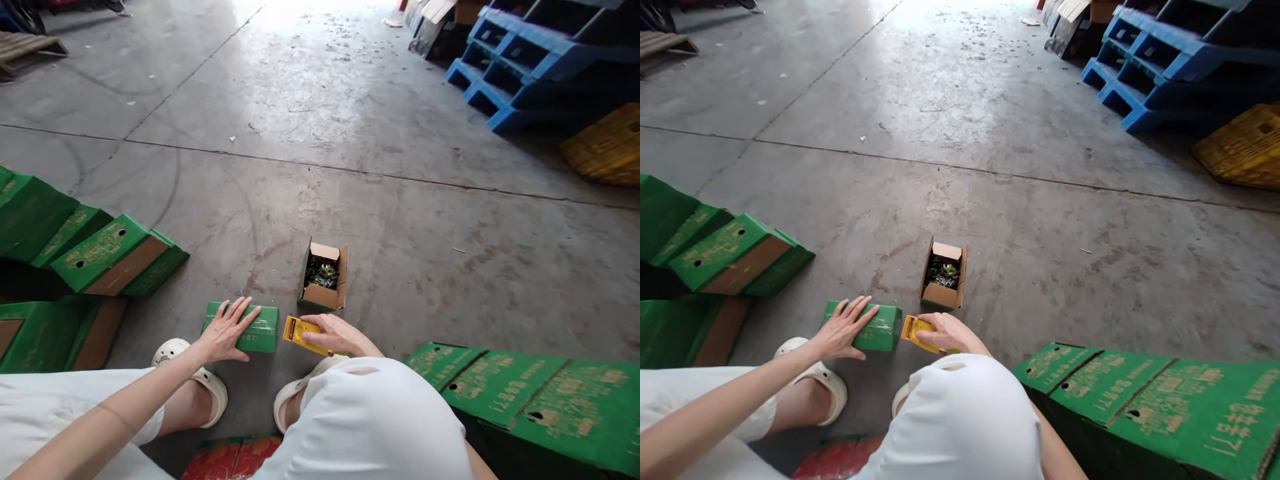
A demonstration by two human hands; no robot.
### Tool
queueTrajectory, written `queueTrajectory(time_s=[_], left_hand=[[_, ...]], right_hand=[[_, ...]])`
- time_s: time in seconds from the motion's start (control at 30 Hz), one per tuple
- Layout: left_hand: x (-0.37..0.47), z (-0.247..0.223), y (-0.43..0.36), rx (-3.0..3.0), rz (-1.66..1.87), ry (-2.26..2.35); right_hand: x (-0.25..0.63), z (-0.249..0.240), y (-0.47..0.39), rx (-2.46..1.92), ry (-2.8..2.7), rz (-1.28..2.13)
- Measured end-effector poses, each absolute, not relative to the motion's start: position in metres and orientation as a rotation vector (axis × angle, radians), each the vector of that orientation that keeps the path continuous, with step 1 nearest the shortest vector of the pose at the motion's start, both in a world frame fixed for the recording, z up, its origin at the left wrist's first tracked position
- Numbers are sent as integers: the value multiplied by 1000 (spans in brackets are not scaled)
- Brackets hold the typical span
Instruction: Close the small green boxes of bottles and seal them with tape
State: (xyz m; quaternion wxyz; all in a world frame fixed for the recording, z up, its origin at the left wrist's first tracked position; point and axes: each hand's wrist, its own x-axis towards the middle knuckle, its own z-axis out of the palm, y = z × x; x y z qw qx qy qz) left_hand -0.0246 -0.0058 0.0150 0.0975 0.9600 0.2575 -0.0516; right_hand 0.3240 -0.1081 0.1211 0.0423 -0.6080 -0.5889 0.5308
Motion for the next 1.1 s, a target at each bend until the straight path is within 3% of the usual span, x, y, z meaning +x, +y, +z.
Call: queueTrajectory(time_s=[0.27, 0.5, 0.8, 1.1], left_hand=[[-58, 22, 0, 2712, -205, 994], [-26, 25, -33, 2678, -286, 999], [79, 28, -32, 2570, -401, 1004], [6, 18, -23, 2526, -276, 1127]], right_hand=[[360, 222, -87, -1835, -1742, 1577], [317, 307, -68, -2099, -1869, 1259], [277, 324, -108, -2071, -1788, 1159], [272, 312, -137, -2095, -1588, 1120]])
